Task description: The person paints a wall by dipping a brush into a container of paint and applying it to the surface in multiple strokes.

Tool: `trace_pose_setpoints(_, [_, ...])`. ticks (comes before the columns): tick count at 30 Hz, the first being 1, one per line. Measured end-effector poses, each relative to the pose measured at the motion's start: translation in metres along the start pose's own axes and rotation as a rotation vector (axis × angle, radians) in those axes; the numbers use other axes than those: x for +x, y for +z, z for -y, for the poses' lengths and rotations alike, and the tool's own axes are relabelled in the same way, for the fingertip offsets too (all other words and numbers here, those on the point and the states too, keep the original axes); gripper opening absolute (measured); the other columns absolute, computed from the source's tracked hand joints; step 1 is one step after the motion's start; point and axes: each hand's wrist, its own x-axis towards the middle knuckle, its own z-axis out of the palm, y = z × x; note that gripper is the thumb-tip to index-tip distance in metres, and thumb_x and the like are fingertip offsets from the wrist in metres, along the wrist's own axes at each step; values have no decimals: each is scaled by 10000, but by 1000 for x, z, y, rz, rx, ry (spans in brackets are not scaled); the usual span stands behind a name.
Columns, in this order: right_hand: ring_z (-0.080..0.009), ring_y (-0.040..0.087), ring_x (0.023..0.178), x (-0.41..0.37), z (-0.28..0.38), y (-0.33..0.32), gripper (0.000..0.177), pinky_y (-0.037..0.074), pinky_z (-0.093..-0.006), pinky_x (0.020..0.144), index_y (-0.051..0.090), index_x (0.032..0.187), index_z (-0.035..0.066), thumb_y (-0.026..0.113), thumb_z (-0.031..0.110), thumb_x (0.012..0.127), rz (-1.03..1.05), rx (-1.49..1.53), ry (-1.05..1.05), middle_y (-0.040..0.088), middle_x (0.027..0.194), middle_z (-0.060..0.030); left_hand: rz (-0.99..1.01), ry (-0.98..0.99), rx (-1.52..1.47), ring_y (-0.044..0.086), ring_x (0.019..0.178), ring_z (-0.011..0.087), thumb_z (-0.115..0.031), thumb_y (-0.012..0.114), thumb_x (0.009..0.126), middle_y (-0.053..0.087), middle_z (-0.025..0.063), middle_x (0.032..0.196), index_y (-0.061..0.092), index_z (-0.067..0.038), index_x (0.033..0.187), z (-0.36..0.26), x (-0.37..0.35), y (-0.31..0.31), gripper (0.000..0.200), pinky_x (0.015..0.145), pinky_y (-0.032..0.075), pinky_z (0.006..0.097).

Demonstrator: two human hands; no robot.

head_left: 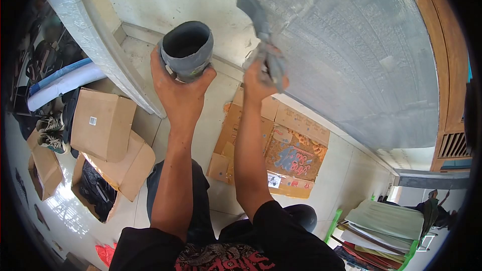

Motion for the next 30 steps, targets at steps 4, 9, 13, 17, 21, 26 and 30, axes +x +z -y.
trace_pose_setpoints(4, [-216, 707, 805, -9, -32, -37, 127, 598, -302, 721, 613, 925, -53, 717, -47, 852, -232, 77, 90, 681, 888, -156, -12, 31, 54, 595, 1051, 235, -63, 792, 686, 597, 132, 1162, 486, -4, 1275, -1, 3, -4, 666, 915, 500, 360])
trace_pose_setpoints(9, [-201, 699, 828, -32, -13, -42, 102, 591, -297, 741, 629, 932, -49, 700, -55, 859, -282, 260, 259, 685, 910, -151, -37, -28, 11, 600, 1056, 244, -3, 794, 643, 574, 144, 1166, 485, 23, 1271, -3, 6, -2, 700, 901, 519, 373])
trace_pose_setpoints(13, [-193, 698, 821, -31, -7, 2, 82, 582, -283, 749, 632, 941, -46, 682, -53, 876, -53, 70, 105, 695, 875, -147, -32, -20, -23, 599, 1053, 238, -6, 795, 643, 574, 141, 1167, 484, 23, 1272, -2, 0, 3, 702, 892, 521, 366])
trace_pose_setpoints(17, [-181, 698, 825, -21, -33, -25, 79, 574, -274, 749, 633, 943, -41, 681, -48, 880, -46, -136, 91, 705, 845, -137, -20, -6, -41, 600, 1048, 233, -8, 795, 644, 577, 139, 1161, 488, 20, 1269, 2, -4, 4, 697, 889, 519, 360])
trace_pose_setpoints(21, [-184, 698, 885, -37, -35, -51, 74, 577, -280, 736, 620, 931, -54, 680, -43, 889, -229, 168, 313, 701, 871, -144, -32, 13, -1, 601, 1046, 230, -12, 796, 647, 582, 133, 1150, 493, 21, 1264, 3, 2, 3, 688, 889, 520, 355])
trace_pose_setpoints(26, [-194, 692, 870, -31, -6, -5, 71, 583, -278, 728, 612, 931, -72, 666, -70, 885, -45, 115, 154, 698, 924, -168, -32, 21, 8, 598, 1054, 230, -16, 797, 646, 583, 133, 1150, 494, 17, 1263, -4, -1, 6, 689, 896, 522, 357])
trace_pose_setpoints(30, [-192, 682, 822, -27, -29, -3, 74, 580, -271, 717, 607, 928, -85, 662, -80, 878, -79, -126, 9, 696, 913, -177, -18, 40, -3, 600, 1053, 231, -14, 800, 641, 576, 137, 1170, 485, 17, 1274, 0, -7, 9, 708, 904, 522, 362])
